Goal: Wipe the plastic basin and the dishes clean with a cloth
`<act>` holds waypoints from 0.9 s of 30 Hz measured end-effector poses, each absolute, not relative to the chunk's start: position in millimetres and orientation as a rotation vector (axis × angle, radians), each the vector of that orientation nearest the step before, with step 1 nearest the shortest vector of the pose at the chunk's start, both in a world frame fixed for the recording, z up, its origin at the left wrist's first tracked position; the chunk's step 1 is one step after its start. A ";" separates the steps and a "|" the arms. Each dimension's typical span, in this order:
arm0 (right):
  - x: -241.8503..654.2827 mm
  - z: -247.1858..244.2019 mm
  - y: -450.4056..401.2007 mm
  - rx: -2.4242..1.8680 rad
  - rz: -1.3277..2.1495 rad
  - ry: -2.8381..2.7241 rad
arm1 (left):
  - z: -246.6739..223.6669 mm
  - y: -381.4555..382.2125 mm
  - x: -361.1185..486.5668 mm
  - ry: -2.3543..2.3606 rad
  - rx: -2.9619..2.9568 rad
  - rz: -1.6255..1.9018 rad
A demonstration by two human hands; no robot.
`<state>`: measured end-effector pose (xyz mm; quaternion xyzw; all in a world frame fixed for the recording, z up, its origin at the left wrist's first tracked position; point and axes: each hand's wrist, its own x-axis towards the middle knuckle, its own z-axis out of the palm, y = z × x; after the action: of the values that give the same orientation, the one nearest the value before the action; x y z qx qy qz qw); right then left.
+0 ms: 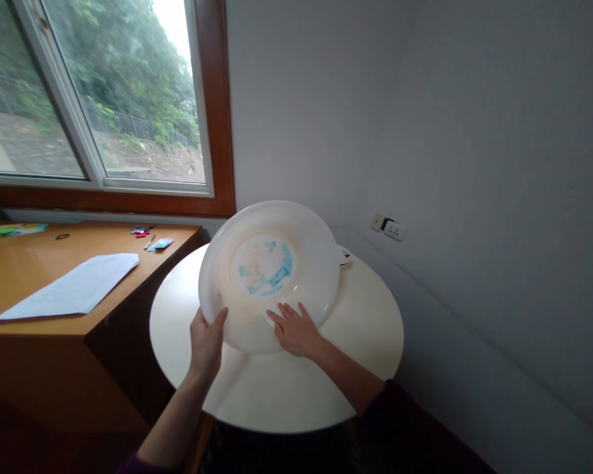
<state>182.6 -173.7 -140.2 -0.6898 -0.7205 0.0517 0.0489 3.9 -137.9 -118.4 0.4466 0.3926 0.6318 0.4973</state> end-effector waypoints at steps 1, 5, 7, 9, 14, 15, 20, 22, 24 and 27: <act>174.4 -140.7 -171.9 -2.077 0.238 -2.188 | -126.3 -143.1 9.8 0.951 1.117 1.516; 144.4 -138.7 -165.1 -1.946 0.479 -2.148 | -152.5 -154.5 28.6 0.904 1.182 1.403; 140.0 -136.8 -162.8 -1.882 0.510 -2.159 | -153.5 -149.6 26.9 0.929 1.177 1.415; 146.5 -135.5 -162.2 -1.840 0.512 -2.228 | -143.6 -138.4 16.0 0.970 1.195 1.445; 186.7 -134.1 -168.2 -2.023 0.223 -2.316 | -96.1 -107.6 -25.4 1.110 1.319 1.377; 191.8 -134.4 -169.6 -2.056 0.166 -2.299 | -89.5 -105.7 -29.8 1.112 1.356 1.368; 179.5 -140.6 -168.1 -2.093 0.219 -2.221 | -105.4 -127.6 -10.1 0.789 1.316 1.533; 165.3 -143.1 -164.8 -2.044 0.329 -2.177 | -126.2 -139.9 8.4 0.886 1.304 1.517; 155.5 -143.9 -162.8 -1.955 0.428 -2.163 | -141.3 -145.0 21.9 0.902 1.297 1.472; 159.5 -141.4 -165.7 -1.857 0.471 -2.243 | -137.7 -134.9 20.8 0.946 1.223 1.501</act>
<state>159.5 -165.7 -141.4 -0.6266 -0.7569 0.1589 0.0960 20.8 -134.9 -137.7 0.5000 0.3866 0.6135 0.4735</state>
